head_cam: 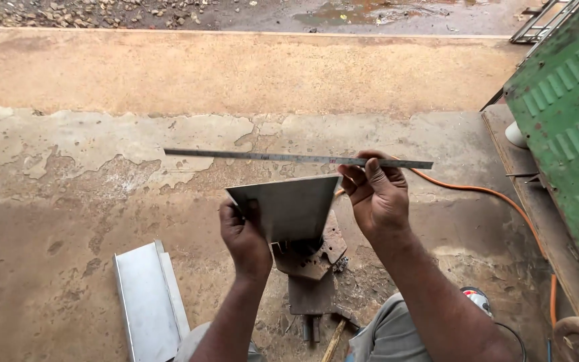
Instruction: Measure and hammer metal sheets to shape them during fabrication.
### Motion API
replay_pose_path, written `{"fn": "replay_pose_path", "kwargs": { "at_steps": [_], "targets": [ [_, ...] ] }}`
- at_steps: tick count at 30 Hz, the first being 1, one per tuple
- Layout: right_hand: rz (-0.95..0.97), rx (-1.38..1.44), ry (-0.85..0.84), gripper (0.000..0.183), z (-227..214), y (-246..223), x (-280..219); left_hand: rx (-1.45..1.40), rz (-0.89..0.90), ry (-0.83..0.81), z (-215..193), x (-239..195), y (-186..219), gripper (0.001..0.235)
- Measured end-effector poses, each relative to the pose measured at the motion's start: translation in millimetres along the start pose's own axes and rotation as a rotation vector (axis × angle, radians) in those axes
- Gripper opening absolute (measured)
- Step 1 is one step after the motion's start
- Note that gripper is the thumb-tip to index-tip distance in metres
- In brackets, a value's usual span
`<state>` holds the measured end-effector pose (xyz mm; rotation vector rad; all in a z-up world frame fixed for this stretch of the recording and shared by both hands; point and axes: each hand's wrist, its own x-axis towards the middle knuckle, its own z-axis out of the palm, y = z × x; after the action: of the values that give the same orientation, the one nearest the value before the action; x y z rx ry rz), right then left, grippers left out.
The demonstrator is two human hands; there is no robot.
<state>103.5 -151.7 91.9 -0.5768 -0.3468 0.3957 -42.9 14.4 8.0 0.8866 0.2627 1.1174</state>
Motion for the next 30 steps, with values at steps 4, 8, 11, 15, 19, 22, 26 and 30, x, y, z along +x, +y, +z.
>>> {"fn": "replay_pose_path", "kwargs": {
  "at_steps": [4,8,11,15,19,22,26,30],
  "targets": [
    [-0.004,-0.031,0.015,0.015,-6.9,4.6,-1.8,0.400,0.107,-0.128,18.8,-8.4,21.7,0.016],
    [-0.025,0.003,0.027,0.016,-6.2,-0.5,-7.6,0.561,0.281,-0.204,18.2,-13.5,23.0,0.017],
    [-0.047,-0.016,-0.002,0.017,3.6,-1.1,-15.7,0.517,0.261,-0.226,12.5,-15.8,20.3,0.019],
    [-0.051,-0.059,-0.021,0.017,16.7,-0.5,-23.0,0.323,0.151,-0.185,2.0,-11.0,20.9,0.020],
    [-0.075,-0.044,-0.062,0.017,17.0,-5.9,-19.3,0.337,0.273,0.019,-24.4,5.0,38.3,0.024],
    [-0.093,-0.059,-0.033,0.017,6.5,-8.7,-10.6,0.276,0.353,0.055,-44.4,22.6,59.8,0.030],
    [-0.070,-0.080,0.006,0.016,-7.8,-2.5,1.4,0.283,0.421,0.148,-97.8,29.6,41.2,0.033],
    [0.015,-0.075,0.033,0.015,-12.3,5.5,9.3,0.398,0.296,0.336,-150.9,17.8,-11.2,0.037]
  ]
}}
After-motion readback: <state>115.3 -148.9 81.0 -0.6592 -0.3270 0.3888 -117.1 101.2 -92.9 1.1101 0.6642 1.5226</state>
